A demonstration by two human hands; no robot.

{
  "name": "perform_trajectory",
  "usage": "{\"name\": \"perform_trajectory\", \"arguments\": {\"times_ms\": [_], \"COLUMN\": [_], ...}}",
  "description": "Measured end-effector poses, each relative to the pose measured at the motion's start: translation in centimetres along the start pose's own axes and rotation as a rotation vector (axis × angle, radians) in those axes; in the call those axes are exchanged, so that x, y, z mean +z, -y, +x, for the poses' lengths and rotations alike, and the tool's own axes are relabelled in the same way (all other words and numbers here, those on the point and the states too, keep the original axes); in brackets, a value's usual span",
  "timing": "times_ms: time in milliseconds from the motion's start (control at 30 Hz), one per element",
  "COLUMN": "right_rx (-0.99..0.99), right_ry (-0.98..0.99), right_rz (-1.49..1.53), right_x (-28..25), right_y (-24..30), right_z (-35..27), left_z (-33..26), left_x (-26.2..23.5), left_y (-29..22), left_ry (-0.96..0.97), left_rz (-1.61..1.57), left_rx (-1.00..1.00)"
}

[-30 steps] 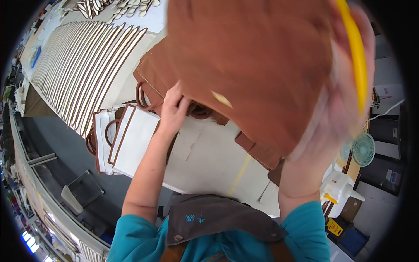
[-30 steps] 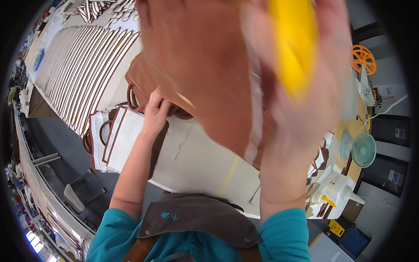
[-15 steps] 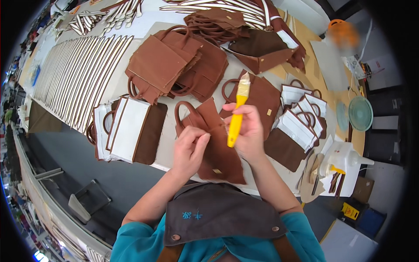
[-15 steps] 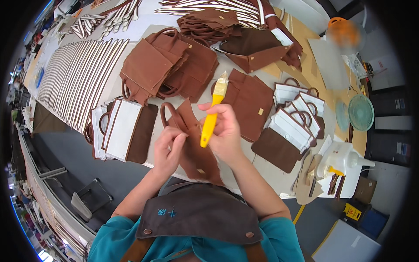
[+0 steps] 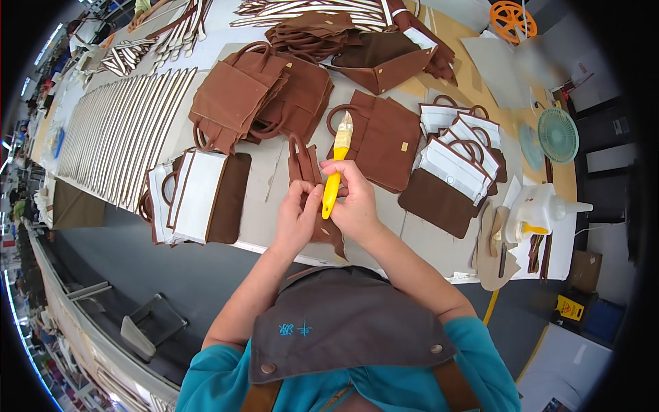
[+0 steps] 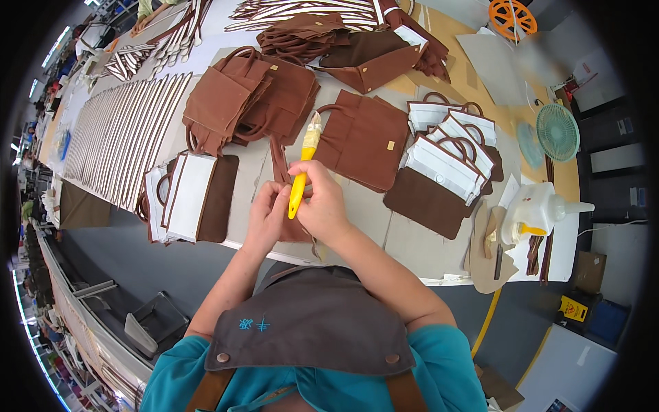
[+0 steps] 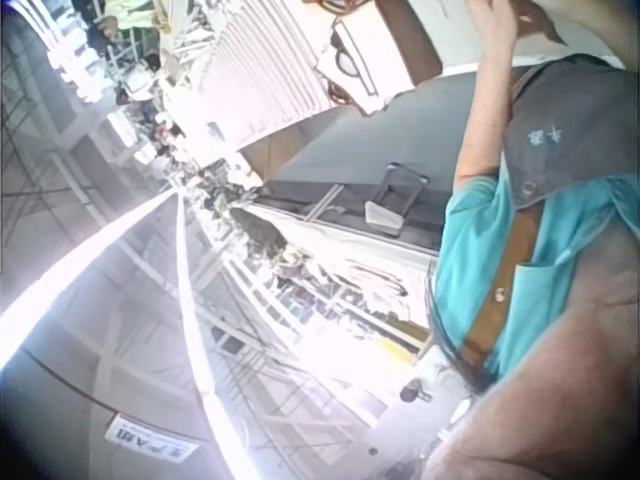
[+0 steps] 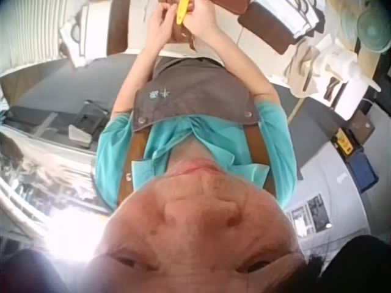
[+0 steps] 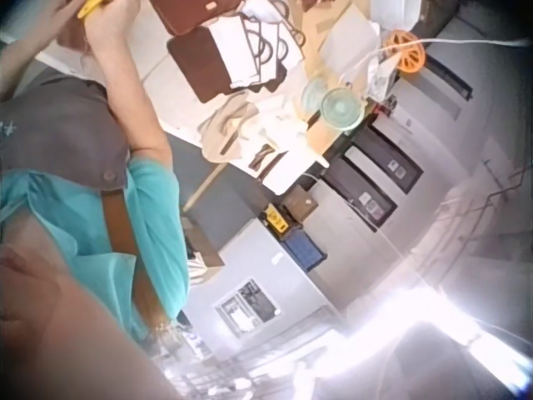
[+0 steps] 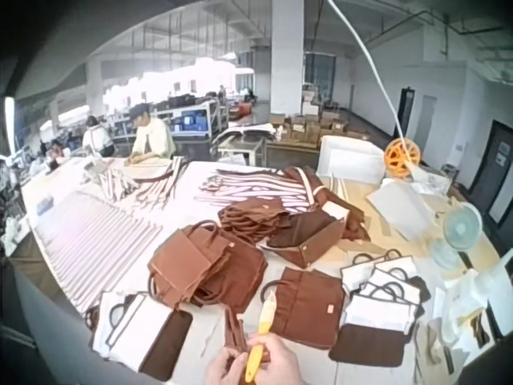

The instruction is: The person assembles brown tote bags by applying glue to the white interior lining and pressing it against the brown exterior fabric. They handle the bags one at a time, using a yellow glue applicator to secure the lining, and then place the finished units into a stack.

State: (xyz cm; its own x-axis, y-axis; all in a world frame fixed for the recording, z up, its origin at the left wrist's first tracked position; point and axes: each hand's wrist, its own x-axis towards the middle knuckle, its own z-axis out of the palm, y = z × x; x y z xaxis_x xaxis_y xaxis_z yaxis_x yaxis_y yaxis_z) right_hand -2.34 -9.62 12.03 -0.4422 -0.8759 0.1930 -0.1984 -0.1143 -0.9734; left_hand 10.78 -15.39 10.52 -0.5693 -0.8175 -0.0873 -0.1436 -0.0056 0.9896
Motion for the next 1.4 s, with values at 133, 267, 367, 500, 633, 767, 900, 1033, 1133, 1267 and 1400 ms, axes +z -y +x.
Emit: {"name": "perform_trajectory", "arguments": {"times_ms": [133,267,367,500,633,767,900,1033,1133,1267,1400], "right_rx": [0.014,0.058,0.071,0.119,0.161,0.140,0.093,-0.025,-0.053,0.051,0.212], "right_ry": [-0.008,-0.043,-0.048,-0.033,-0.038,-0.054,-0.068,-0.108,-0.148,-0.242,-0.236], "right_rz": [0.146,0.310,0.310,0.207,0.135,0.137,0.030,-0.091,-0.228,-0.157,-0.102], "right_x": [-0.6,-1.4,-3.1,-5.5,-7.0,-6.8,-7.1,-6.6,-6.7,-7.5,-8.2], "right_y": [-0.2,1.3,1.6,1.9,2.3,2.5,2.7,2.6,2.1,0.7,0.1], "right_z": [-0.7,-1.9,-2.7,-3.9,-5.0,-5.7,-5.1,-4.1,-2.9,-1.4,-1.1], "left_z": [-0.7,-2.4,-3.8,-5.5,-6.9,-6.2,-5.4,-3.4,-0.8,2.2,3.3], "left_x": [0.2,1.5,2.8,4.6,6.5,7.2,6.7,5.6,5.3,4.9,5.3], "left_y": [-1.5,-1.2,-3.0,-4.9,-5.0,-5.1,-5.5,-6.5,-5.5,-5.6,-5.2], "left_ry": [0.012,-0.026,0.010,0.067,0.042,0.042,0.050,0.096,0.050,0.148,0.202], "left_rz": [0.037,0.028,0.088,0.202,0.373,0.367,0.493,0.582,0.579,0.410,0.402], "left_rx": [-0.049,0.067,0.012,0.049,0.142,0.057,0.171,0.135,0.224,0.101,0.077]}}
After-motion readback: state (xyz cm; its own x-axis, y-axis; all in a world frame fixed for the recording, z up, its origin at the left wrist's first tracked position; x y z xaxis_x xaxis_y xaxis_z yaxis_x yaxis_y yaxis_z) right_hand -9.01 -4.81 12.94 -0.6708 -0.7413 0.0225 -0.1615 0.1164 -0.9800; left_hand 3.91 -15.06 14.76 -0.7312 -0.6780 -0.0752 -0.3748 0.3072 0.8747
